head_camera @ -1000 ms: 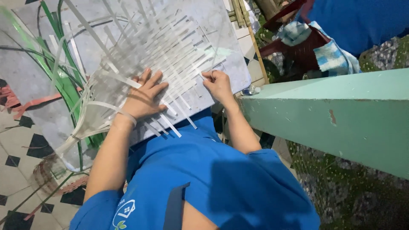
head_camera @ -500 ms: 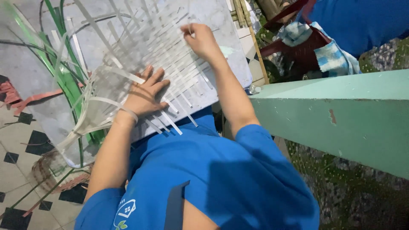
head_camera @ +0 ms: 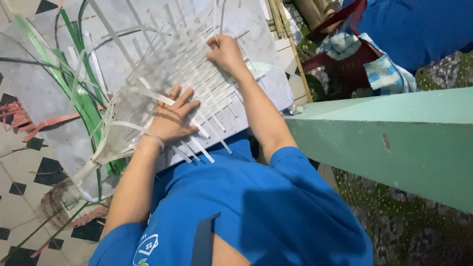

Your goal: Weaving white plastic strips into a grid pattern to create a mat or bag component.

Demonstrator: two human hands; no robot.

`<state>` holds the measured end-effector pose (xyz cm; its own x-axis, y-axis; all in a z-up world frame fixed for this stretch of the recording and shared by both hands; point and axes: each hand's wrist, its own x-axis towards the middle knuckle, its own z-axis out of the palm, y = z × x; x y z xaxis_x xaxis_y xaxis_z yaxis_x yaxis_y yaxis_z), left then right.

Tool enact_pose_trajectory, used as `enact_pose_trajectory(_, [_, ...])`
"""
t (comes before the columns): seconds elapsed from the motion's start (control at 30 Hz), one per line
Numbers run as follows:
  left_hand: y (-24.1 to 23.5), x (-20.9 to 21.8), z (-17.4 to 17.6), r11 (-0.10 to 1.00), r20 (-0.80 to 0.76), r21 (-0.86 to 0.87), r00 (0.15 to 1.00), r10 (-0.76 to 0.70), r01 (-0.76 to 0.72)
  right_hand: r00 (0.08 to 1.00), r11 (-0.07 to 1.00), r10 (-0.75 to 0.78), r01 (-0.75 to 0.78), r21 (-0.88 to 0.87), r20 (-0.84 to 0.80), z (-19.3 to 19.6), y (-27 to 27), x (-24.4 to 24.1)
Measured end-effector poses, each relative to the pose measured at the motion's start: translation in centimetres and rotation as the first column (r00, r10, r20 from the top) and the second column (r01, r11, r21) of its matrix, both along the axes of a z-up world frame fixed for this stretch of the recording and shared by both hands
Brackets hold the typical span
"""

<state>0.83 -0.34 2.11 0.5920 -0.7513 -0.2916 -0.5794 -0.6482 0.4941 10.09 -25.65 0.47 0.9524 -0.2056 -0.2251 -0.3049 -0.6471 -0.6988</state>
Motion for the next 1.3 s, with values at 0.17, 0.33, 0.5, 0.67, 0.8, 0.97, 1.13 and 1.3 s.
enact_pose_trajectory(0.17, [-0.1, 0.1, 0.4, 1.000, -0.004, 0.026, 1.000, -0.002, 0.002, 1.000, 1.000, 0.000, 0.000, 0.018, 0.008, 0.5, 0.3, -0.5])
enact_pose_trajectory(0.33, [0.1, 0.0, -0.5, 1.000, 0.028, -0.015, 1.000, -0.005, 0.005, 1.000, 0.998, -0.008, 0.007, 0.058, 0.023, 1.1, 0.5, -0.8])
enact_pose_trajectory(0.5, [0.2, 0.0, -0.8, 1.000, 0.062, -0.006, 0.998, -0.022, 0.022, 0.999, 0.999, 0.005, -0.006, -0.035, -0.033, 0.8, 0.3, -0.2])
enact_pose_trajectory(0.67, [0.0, 0.0, 0.1, 1.000, 0.011, 0.024, 1.000, 0.005, -0.006, 0.999, 1.000, -0.013, 0.014, 0.024, -0.044, 2.0, 0.8, -0.9])
enact_pose_trajectory(0.8, [0.5, 0.0, -2.4, 0.990, 0.149, -0.129, 0.988, -0.037, 0.056, 0.997, 0.978, 0.008, -0.024, 0.208, 0.076, 4.1, 0.0, -3.5])
enact_pose_trajectory(0.97, [0.7, 0.1, -3.1, 0.994, 0.161, -0.097, 0.986, -0.035, 0.051, 0.978, 0.954, -0.084, 0.023, 0.299, 0.192, 9.2, -2.9, -11.0])
enact_pose_trajectory(1.13, [0.5, -0.8, -2.9, 0.997, 0.234, -0.071, 0.972, 0.029, -0.013, 0.985, 0.995, 0.095, -0.090, -0.040, 0.141, 6.8, -4.3, -15.0])
enact_pose_trajectory(1.3, [0.3, -0.9, -2.7, 0.997, 0.244, -0.073, 0.969, 0.043, -0.026, 0.987, 0.908, 0.124, -0.156, -0.390, -0.105, 0.5, -2.9, -14.4])
